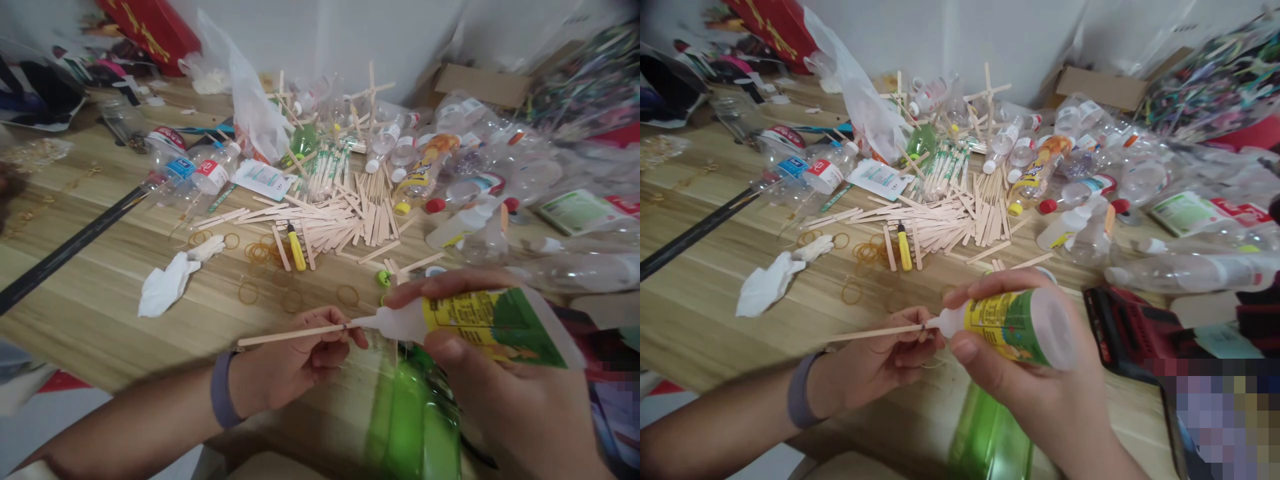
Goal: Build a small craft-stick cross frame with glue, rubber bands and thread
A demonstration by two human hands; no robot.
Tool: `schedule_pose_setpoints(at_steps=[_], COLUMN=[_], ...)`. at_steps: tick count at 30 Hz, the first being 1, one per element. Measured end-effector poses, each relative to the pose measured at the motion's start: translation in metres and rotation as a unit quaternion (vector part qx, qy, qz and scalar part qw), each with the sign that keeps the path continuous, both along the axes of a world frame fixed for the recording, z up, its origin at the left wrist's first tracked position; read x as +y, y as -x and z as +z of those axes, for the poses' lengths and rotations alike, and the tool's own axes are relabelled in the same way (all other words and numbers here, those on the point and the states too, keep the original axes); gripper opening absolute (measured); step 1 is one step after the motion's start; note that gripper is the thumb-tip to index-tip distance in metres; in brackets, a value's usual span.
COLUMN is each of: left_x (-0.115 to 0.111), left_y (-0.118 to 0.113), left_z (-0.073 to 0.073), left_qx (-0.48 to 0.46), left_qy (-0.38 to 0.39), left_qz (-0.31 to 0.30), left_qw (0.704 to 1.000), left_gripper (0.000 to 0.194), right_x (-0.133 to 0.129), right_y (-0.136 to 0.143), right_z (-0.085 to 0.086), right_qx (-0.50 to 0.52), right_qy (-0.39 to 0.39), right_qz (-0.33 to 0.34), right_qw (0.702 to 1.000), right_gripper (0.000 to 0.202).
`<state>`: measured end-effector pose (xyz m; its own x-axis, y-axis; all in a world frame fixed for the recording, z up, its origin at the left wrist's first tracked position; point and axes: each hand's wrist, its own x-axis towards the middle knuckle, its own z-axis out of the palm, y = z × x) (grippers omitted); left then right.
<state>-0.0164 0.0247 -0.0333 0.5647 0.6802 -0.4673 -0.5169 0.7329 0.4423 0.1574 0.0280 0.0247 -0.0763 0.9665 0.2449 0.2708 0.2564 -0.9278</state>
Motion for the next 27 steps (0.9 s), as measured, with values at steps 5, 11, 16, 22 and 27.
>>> schedule_pose_setpoints(at_steps=[5, 11, 16, 22, 27], left_x=[0.0002, -0.0007, -0.0001, 0.0003, 0.0004], left_y=[0.0008, 0.0017, 0.0027, 0.0038, 0.0038], left_z=[-0.0006, -0.0013, -0.0059, -0.0059, -0.004], left_qx=[0.002, -0.007, -0.008, -0.018, -0.022], left_qy=[-0.005, -0.011, -0.008, -0.013, -0.009], left_qz=[0.003, -0.001, -0.012, -0.018, -0.018], left_qw=[1.0, 1.0, 1.0, 1.0, 1.0], left_gripper=[0.024, 0.023, 0.027, 0.026, 0.029], right_x=[-0.0026, 0.0007, 0.0009, -0.0013, 0.0006], right_y=[0.0014, 0.0006, -0.0009, -0.002, 0.0024], right_z=[0.0014, -0.0028, -0.0015, -0.0001, -0.0022], right_qx=[0.0, -0.002, -0.034, -0.083, -0.118], right_qy=[0.022, -0.002, -0.03, -0.057, -0.074], right_qz=[0.016, 0.062, 0.076, 0.068, 0.05], right_qw=[1.0, 0.998, 0.996, 0.993, 0.989], right_gripper=[0.029, 0.031, 0.032, 0.037, 0.037])
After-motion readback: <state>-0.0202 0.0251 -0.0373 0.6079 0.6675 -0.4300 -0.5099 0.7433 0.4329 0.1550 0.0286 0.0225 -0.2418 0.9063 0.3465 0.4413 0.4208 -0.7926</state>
